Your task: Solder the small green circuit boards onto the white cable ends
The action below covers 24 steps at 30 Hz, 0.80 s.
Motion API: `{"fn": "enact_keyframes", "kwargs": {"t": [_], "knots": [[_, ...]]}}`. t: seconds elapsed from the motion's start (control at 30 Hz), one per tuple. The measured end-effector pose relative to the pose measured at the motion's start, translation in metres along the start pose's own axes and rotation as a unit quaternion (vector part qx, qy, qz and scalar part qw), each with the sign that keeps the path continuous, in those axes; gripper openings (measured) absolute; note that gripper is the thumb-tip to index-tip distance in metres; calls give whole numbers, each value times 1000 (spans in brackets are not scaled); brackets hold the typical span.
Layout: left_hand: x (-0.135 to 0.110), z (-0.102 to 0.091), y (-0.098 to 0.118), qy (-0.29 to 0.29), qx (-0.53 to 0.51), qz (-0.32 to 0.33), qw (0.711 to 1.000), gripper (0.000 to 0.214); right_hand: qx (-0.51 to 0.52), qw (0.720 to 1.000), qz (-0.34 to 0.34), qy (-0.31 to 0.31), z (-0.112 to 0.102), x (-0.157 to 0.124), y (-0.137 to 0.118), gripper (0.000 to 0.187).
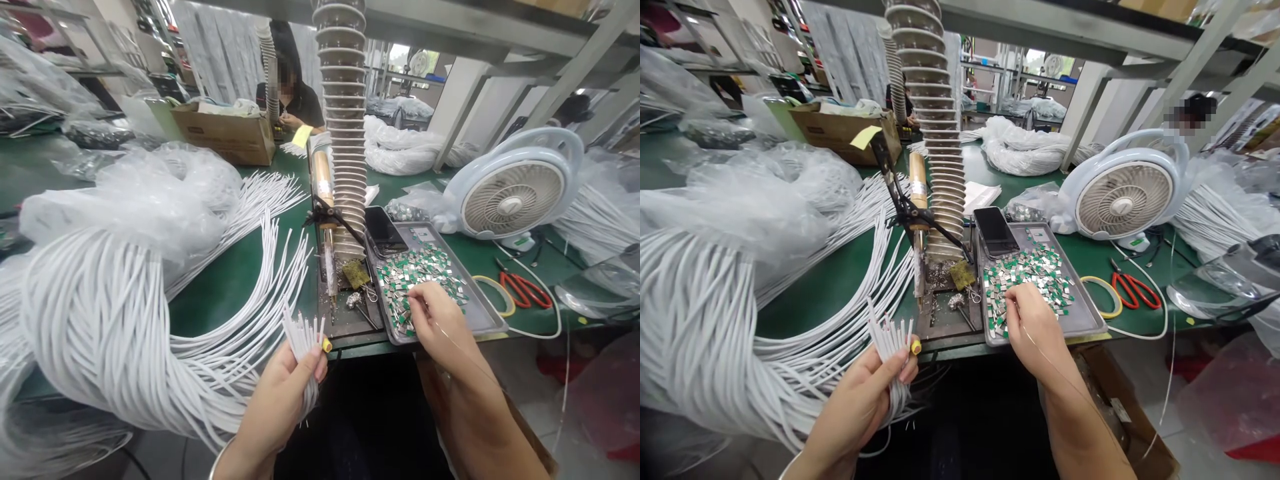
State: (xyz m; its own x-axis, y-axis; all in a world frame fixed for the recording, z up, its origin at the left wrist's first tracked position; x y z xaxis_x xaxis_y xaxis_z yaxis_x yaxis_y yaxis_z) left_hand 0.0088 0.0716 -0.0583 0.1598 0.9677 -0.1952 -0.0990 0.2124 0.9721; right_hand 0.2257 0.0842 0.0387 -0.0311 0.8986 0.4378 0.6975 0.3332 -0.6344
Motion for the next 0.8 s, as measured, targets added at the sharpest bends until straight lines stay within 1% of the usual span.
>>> {"fn": "enact_keyframes", "kwargs": {"t": [0.13,0.23,0.4,0.63,0.73,0.8], "knots": [[-1,2,0,4,-5,-12,1000,22,40,998,-22,32,-4,-6,-12,12],[-1,3,0,12,-3,-18,1000,26,72,995,-44,44,-4,-10,-23,12],[-1,4,0,20,10,-13,1000,29,121,990,-60,31,2,-15,-34,14],[1,8,0,7,38,-7,999,30,148,986,-64,27,9,-19,-38,14],[0,7,3,19,31,-4,999,30,156,984,-80,33,9,-21,-41,14],[0,7,2,22,15,-15,1000,34,163,982,-87,35,10,-23,-44,15]]}}
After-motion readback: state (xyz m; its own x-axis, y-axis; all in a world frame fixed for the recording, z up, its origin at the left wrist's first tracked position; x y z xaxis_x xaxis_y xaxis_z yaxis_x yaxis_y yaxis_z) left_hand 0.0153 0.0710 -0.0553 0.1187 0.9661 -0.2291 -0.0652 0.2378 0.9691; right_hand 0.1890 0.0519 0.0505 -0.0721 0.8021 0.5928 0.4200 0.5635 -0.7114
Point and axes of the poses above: each hand's wrist, its own x-axis towards the middle knuckle, its own z-axis out of the palm, y = z × x, the point moved 10 cm from there along x, towards the middle knuckle, and after that the axes turned 14 degrees about x, right-handed, at the moved point
